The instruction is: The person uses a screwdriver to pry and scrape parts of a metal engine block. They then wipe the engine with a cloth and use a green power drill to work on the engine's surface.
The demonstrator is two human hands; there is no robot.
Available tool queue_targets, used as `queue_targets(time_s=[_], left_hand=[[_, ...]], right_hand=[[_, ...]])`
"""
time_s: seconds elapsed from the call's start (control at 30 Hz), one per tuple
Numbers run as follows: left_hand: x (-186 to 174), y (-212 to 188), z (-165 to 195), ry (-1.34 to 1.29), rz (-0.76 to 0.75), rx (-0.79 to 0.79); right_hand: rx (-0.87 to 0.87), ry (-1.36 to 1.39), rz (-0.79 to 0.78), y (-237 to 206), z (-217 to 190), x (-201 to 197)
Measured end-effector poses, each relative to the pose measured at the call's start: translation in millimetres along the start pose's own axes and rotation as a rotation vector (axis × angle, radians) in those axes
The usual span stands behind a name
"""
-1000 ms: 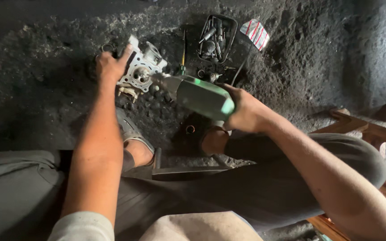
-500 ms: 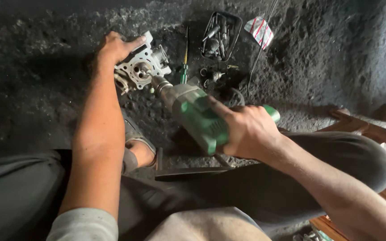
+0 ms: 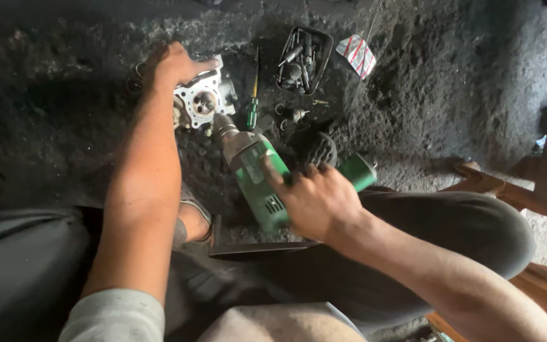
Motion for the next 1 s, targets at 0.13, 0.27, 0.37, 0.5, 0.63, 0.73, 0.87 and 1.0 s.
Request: queue_targets(time_s=[0.13,0.27,0.37,0.5,0.63,0.73,0.87,1.0], left_hand=[[-5,2,13,0.006,0.08,0.048],[1,11,12,0.036,0.027,0.031],[0,13,12,0.035,0.02,0.027],[-1,12,14,0.052,0.015,0.002],[-2,12,19,0.057,0.032,-0.006],[4,14,17,0.062,-0.03,-0.033],[6,17,15,0.066,-0.037,-0.043],[3,20,17,0.077,-0.005,-0.03]], right_hand=[[-0.043,-0.086,0.066,1,-6,6],[-0.06,-0.27,0.199,-3,-8,16],[-0.04,-0.335,0.217,-4,-7,31],[-0.054,-0.421,0.118,0,-6,58],[-0.05,-0.518,0.178,-3,-2,65],[-0.054,-0.517,0.156,-2,1,74],[-0.053,-0.519,0.156,-1,1,82],[-0.083,-0.555,0.125,-2,3,87]])
Point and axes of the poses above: each hand's wrist, its own y-axis towards the middle knuckle, its own x-axis out of the palm, z = x × y, the point moved 10 cm from there along y, towards the middle knuckle, and after that the axes turned 9 degrees about -z, right-handed, at the moved point
